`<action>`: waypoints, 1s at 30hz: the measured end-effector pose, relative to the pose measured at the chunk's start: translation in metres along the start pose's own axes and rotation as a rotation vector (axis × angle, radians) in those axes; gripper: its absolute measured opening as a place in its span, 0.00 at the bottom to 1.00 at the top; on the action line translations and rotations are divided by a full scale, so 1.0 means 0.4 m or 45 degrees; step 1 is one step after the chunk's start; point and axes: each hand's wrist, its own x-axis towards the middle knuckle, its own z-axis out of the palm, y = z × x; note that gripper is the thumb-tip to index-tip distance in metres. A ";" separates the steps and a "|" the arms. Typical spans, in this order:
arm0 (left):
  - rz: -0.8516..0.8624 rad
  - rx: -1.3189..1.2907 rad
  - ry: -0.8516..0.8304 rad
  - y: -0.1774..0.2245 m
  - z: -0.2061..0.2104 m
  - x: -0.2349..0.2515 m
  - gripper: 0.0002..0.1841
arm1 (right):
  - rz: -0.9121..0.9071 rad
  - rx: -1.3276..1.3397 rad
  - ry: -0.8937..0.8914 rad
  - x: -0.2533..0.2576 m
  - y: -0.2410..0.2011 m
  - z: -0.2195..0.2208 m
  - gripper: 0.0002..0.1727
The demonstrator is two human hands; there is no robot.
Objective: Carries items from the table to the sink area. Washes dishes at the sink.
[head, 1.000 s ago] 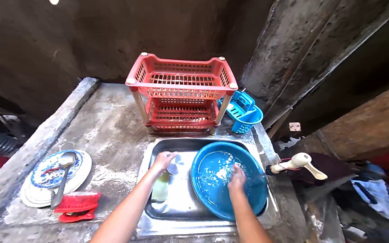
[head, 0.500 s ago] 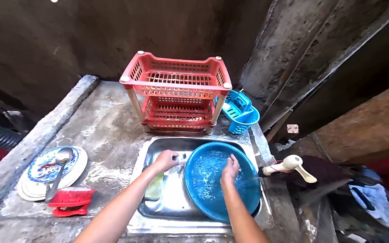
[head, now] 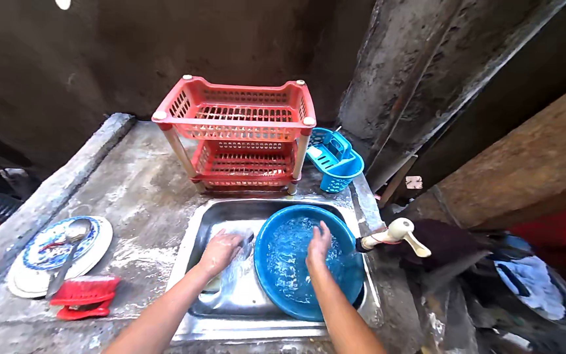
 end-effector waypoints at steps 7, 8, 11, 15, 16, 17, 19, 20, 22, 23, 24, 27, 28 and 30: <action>-0.334 -0.081 -0.438 0.046 -0.050 0.087 0.21 | 0.318 0.271 -0.839 -0.183 -0.188 0.125 0.18; -0.314 -0.087 -0.467 0.050 -0.066 0.097 0.21 | 0.116 0.061 -0.988 -0.205 -0.247 0.122 0.20; -0.179 -0.246 -0.539 0.019 -0.150 0.125 0.20 | -0.564 -0.643 -1.172 -0.226 -0.405 0.086 0.22; -0.194 -0.338 -0.498 -0.040 -0.202 0.117 0.21 | -1.055 -1.446 -0.953 -0.239 -0.575 -0.053 0.17; -0.212 -0.112 -0.550 -0.042 -0.203 0.109 0.21 | -1.107 -1.611 -0.815 -0.235 -0.607 -0.100 0.16; -0.222 0.059 -0.606 -0.044 -0.198 0.103 0.21 | -1.096 -1.770 -0.687 -0.232 -0.644 -0.151 0.16; -0.194 0.094 -0.660 -0.057 -0.188 0.096 0.23 | -0.987 -2.036 -0.496 -0.219 -0.703 -0.258 0.16; -0.171 0.035 -0.649 -0.066 -0.189 0.091 0.23 | -0.902 -2.128 -0.463 -0.211 -0.719 -0.311 0.17; -0.131 -0.027 -0.616 -0.078 -0.194 0.081 0.23 | -0.784 -2.233 -0.514 -0.183 -0.713 -0.403 0.23; -0.110 -0.035 -0.608 -0.081 -0.198 0.076 0.23 | -0.726 -2.243 -0.572 -0.171 -0.698 -0.433 0.28; -0.091 -0.032 -0.609 -0.081 -0.202 0.072 0.22 | -0.690 -2.225 -0.616 -0.163 -0.683 -0.451 0.31; -0.031 -0.007 -0.648 -0.076 -0.218 0.062 0.22 | -0.669 -2.198 -0.617 -0.149 -0.671 -0.451 0.25; -0.008 0.006 -0.660 -0.074 -0.223 0.059 0.22 | -0.635 -2.208 -0.598 -0.148 -0.676 -0.437 0.21; 0.025 0.048 -0.672 -0.066 -0.233 0.054 0.21 | -0.563 -2.243 -0.535 -0.153 -0.686 -0.394 0.20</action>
